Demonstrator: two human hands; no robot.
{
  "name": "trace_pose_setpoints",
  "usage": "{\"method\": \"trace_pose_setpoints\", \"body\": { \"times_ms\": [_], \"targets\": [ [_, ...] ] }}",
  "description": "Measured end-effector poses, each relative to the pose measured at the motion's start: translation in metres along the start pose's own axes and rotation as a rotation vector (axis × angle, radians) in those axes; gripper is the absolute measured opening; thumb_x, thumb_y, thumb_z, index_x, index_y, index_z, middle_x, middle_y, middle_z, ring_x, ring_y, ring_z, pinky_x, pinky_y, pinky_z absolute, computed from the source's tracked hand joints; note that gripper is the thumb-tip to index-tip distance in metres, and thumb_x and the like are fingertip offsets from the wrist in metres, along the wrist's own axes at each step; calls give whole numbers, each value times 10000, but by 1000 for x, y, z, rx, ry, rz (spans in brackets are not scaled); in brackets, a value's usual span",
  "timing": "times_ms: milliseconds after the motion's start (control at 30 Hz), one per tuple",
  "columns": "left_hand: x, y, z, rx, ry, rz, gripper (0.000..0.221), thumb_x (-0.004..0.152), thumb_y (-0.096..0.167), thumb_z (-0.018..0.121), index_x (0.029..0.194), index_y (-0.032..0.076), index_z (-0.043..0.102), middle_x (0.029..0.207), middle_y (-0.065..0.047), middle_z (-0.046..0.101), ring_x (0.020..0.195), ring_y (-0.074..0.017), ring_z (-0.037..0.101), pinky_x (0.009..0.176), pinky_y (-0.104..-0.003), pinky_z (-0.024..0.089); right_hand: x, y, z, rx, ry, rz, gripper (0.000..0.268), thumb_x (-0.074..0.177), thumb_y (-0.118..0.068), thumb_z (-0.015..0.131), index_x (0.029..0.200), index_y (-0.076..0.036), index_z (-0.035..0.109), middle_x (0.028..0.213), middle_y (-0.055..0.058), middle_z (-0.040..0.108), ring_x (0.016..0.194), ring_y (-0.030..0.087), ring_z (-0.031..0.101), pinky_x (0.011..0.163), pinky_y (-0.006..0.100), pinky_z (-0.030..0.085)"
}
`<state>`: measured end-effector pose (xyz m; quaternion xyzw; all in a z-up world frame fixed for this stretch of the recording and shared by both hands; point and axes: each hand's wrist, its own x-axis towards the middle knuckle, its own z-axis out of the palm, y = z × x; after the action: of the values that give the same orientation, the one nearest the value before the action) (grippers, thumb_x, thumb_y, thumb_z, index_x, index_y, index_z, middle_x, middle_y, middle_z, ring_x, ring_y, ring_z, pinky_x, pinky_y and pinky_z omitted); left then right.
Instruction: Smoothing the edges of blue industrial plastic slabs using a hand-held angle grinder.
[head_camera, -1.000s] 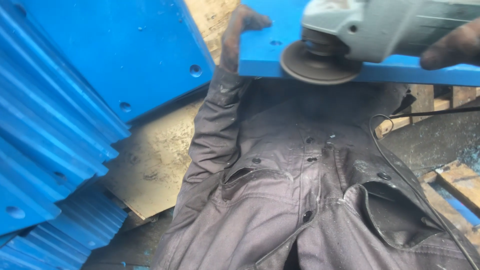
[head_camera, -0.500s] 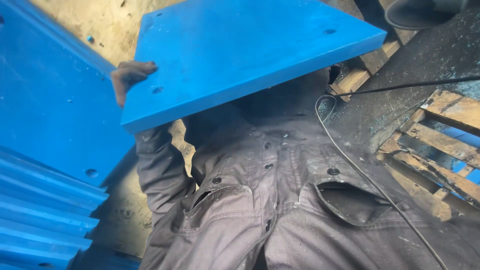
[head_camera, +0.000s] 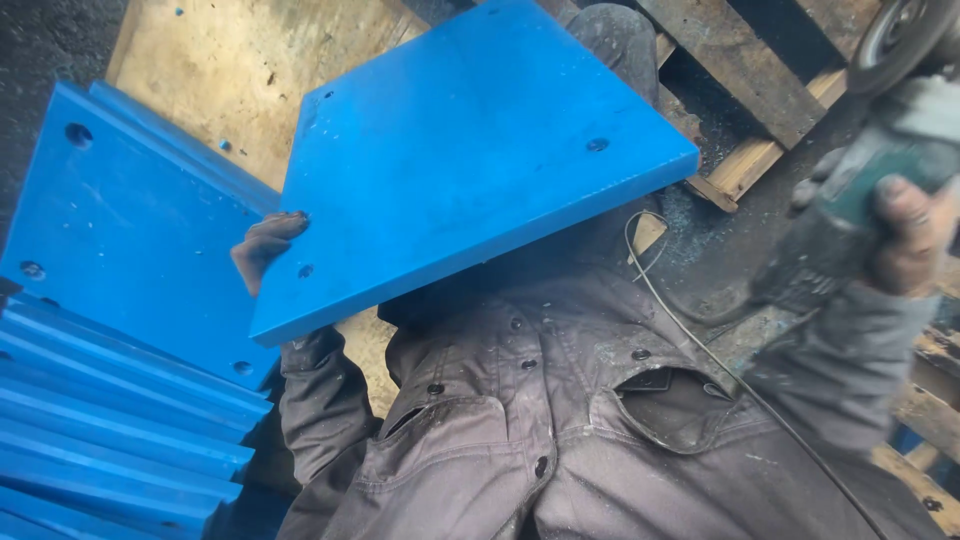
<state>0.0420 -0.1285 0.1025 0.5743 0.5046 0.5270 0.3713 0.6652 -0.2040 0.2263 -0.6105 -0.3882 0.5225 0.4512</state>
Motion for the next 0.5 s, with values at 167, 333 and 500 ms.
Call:
{"method": "trace_pose_setpoints", "body": {
  "times_ms": [167, 333, 500],
  "targets": [
    [12, 13, -5, 3, -32, -3, 443, 1040, 418, 685, 1085, 55, 436, 1147, -206, 661, 1181, -333, 661, 1103, -534, 508, -4, 71, 22, 615, -100, -10, 597, 1080, -423, 643, 1287, 129, 549, 1045, 230, 642, 983, 310, 683, 895, 442, 563],
    [26, 13, -13, 68, 10, -25, 474, 1058, 385, 731, 1043, 61, 385, 1117, -214, 645, 1163, -343, 647, 1100, -548, 513, 16, 59, 66, 862, -49, -64, 772, 928, -384, 684, 1543, 29, 466, 1148, 238, 667, 967, 342, 737, 861, 506, 624],
    [87, 69, 3, 314, -40, 66, 421, 1163, 286, 792, 1066, 52, 456, 1078, -152, 719, 986, -250, 715, 919, -388, 600, 8, 87, 51, 763, 27, -51, 677, 1014, -442, 657, 1276, 127, 398, 1043, 243, 617, 875, 335, 667, 781, 479, 550]
  ]
}}
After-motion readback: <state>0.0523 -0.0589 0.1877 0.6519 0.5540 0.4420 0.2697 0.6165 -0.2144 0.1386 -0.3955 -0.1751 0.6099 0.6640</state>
